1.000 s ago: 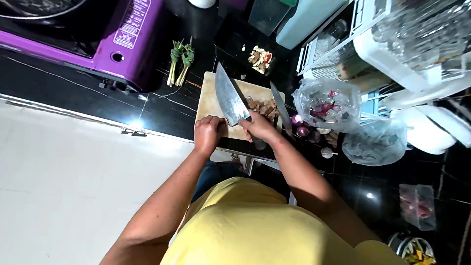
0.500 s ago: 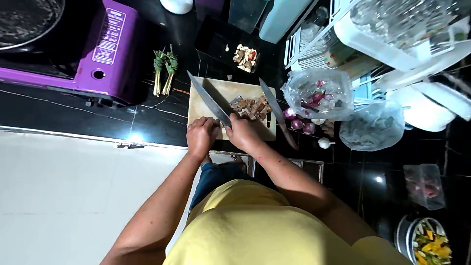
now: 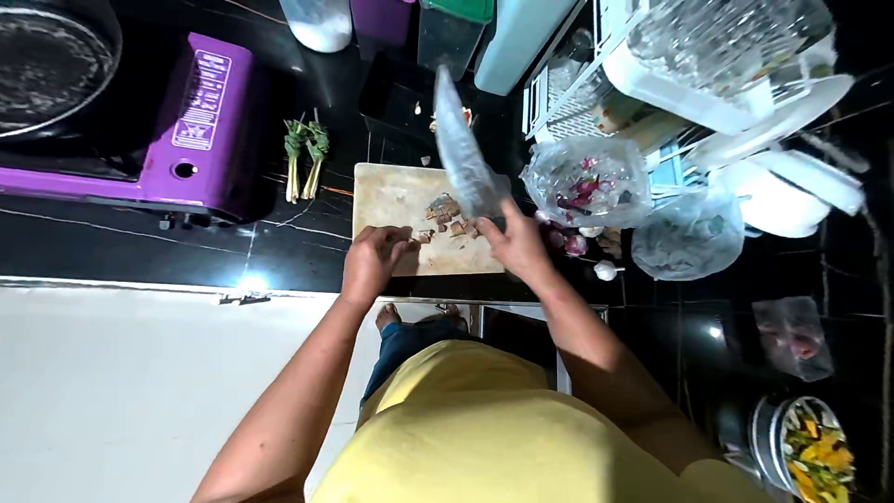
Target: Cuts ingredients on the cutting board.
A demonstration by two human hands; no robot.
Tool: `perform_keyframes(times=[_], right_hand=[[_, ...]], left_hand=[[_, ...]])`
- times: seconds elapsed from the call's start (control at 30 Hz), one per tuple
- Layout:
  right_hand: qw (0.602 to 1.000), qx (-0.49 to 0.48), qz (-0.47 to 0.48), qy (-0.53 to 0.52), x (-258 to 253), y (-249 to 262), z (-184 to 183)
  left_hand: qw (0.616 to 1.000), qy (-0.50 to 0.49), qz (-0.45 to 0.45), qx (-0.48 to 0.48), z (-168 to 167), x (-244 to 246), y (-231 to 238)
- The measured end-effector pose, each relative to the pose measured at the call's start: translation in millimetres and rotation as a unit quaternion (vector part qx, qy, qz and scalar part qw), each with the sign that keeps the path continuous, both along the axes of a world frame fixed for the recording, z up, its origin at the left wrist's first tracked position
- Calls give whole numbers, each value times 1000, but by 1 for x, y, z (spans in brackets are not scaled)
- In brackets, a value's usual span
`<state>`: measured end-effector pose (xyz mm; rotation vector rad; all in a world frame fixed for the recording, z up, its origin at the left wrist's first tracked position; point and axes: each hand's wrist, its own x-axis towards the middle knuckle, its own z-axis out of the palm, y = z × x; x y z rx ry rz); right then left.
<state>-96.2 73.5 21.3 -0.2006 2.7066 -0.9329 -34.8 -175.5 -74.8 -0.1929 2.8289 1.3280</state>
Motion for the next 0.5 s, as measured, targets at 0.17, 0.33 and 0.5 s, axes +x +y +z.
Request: perform_keyframes(times=[0.17,0.33,0.5], right_hand=[[991,22,-132,10,19,71,18],[985,95,-145,-21,47,97,13],[970,168,-116,-132,40,83,9]], left_hand=[[999,32,-28,-10,21,-66,-4],[991,12,-85,-101,8,-144,16],[978,-24,-101,-179,2,-178,28]])
